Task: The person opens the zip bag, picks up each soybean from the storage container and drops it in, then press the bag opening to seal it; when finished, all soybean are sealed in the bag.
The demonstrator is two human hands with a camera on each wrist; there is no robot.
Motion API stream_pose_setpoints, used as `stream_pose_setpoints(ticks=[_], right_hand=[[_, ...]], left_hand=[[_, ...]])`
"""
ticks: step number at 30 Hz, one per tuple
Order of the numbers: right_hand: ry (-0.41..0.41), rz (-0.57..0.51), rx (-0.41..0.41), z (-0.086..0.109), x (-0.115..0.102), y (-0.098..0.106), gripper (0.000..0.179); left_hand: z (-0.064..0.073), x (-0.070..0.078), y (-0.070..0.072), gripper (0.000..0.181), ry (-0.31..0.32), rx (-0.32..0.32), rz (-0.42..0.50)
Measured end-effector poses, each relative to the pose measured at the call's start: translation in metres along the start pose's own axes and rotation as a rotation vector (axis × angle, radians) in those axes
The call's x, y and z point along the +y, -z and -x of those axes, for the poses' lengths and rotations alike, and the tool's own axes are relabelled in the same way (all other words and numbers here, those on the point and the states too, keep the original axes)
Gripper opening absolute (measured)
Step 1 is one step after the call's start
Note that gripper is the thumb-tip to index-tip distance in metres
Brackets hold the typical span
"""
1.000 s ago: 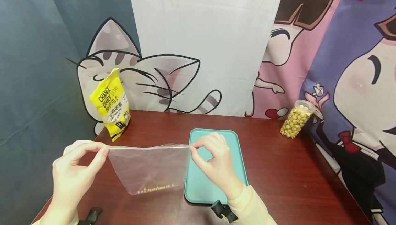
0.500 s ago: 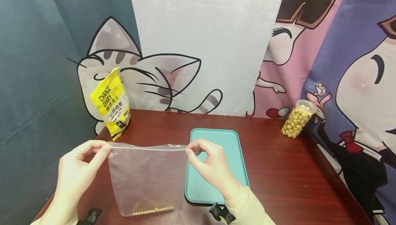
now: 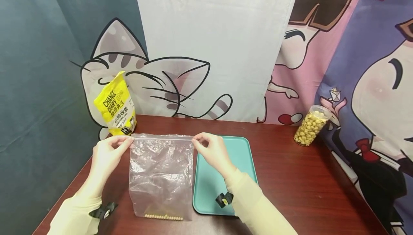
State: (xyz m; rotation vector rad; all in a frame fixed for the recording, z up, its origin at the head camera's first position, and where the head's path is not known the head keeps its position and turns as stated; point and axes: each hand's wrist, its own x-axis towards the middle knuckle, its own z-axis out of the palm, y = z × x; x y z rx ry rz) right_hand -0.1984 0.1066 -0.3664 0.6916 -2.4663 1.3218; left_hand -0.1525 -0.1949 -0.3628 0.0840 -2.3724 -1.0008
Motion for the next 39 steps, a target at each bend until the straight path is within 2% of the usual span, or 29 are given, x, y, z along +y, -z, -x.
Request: stream_pose_setpoints(ticks=[3, 7, 10, 14, 22, 26, 30, 34, 39], right_hand=[[-0.073, 0.017, -0.041, -0.016, 0.017, -0.009, 0.006], [-0.143, 0.022, -0.094, -0.034, 0.04, -0.021, 0.007], [-0.181, 0.03, -0.126, -0.043, 0.054, -0.03, 0.008], [-0.209, 0.054, -0.136, -0.05, 0.071, -0.041, 0.007], [-0.281, 0.1, -0.158, -0.061, 0.102, -0.057, 0.008], [-0.274, 0.136, -0.186, -0.066, 0.114, -0.064, 0.008], [-0.277, 0.2, -0.193, -0.069, 0.126, -0.069, 0.007], [-0.315, 0.233, -0.195, -0.071, 0.134, -0.073, 0.008], [-0.334, 0.247, -0.224, -0.071, 0.133, -0.08, 0.008]], left_hand=[[-0.014, -0.013, -0.014, 0.023, 0.025, -0.04, -0.023], [-0.03, -0.03, -0.032, 0.024, 0.083, -0.139, -0.061], [-0.038, -0.041, -0.043, 0.023, 0.11, -0.215, -0.093], [-0.045, -0.053, -0.058, 0.022, 0.14, -0.278, -0.15], [-0.058, -0.069, -0.088, 0.019, 0.184, -0.323, -0.235], [-0.064, -0.075, -0.102, 0.017, 0.233, -0.361, -0.263], [-0.069, -0.079, -0.115, 0.015, 0.256, -0.397, -0.269], [-0.074, -0.082, -0.122, 0.015, 0.268, -0.423, -0.267], [-0.078, -0.09, -0.122, 0.016, 0.319, -0.453, -0.275]])
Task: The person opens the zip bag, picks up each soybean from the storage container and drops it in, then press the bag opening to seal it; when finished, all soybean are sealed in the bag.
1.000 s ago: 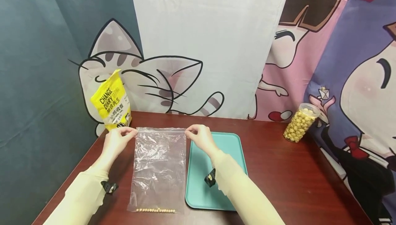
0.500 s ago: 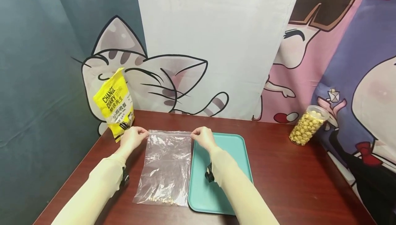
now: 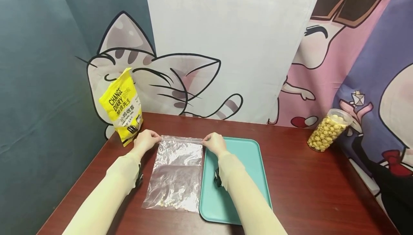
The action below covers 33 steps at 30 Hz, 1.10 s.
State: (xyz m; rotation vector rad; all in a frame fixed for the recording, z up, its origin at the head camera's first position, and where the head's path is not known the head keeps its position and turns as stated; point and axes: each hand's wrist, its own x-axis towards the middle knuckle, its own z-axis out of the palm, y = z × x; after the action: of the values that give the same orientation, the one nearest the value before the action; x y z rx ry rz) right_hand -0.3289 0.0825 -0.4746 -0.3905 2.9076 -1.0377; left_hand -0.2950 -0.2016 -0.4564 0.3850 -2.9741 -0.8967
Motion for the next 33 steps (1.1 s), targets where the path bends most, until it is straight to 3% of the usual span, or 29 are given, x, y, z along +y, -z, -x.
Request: stream_pose_setpoints(ticks=[6, 11, 20, 23, 28, 33], right_hand=[[-0.008, 0.048, -0.017, 0.004, -0.003, -0.006, 0.008], [-0.004, 0.116, -0.041, 0.005, -0.003, -0.011, 0.009], [0.082, 0.316, -0.008, 0.005, -0.005, -0.016, 0.011], [0.086, 0.286, -0.006, 0.007, -0.006, -0.014, 0.014], [0.113, 0.1, 0.094, 0.013, -0.007, -0.004, 0.019], [0.119, -0.048, 0.21, 0.028, -0.01, 0.028, 0.019]], left_hand=[[-0.001, -0.005, -0.005, 0.017, 0.048, -0.058, 0.007], [0.001, -0.005, -0.009, 0.019, 0.085, -0.057, -0.014], [-0.003, 0.001, -0.014, 0.016, 0.003, -0.007, -0.174], [-0.004, 0.001, -0.016, 0.016, 0.001, 0.007, -0.172], [0.0, -0.005, -0.01, 0.02, 0.01, 0.001, -0.131], [0.012, -0.004, 0.009, 0.026, -0.071, 0.027, -0.09]])
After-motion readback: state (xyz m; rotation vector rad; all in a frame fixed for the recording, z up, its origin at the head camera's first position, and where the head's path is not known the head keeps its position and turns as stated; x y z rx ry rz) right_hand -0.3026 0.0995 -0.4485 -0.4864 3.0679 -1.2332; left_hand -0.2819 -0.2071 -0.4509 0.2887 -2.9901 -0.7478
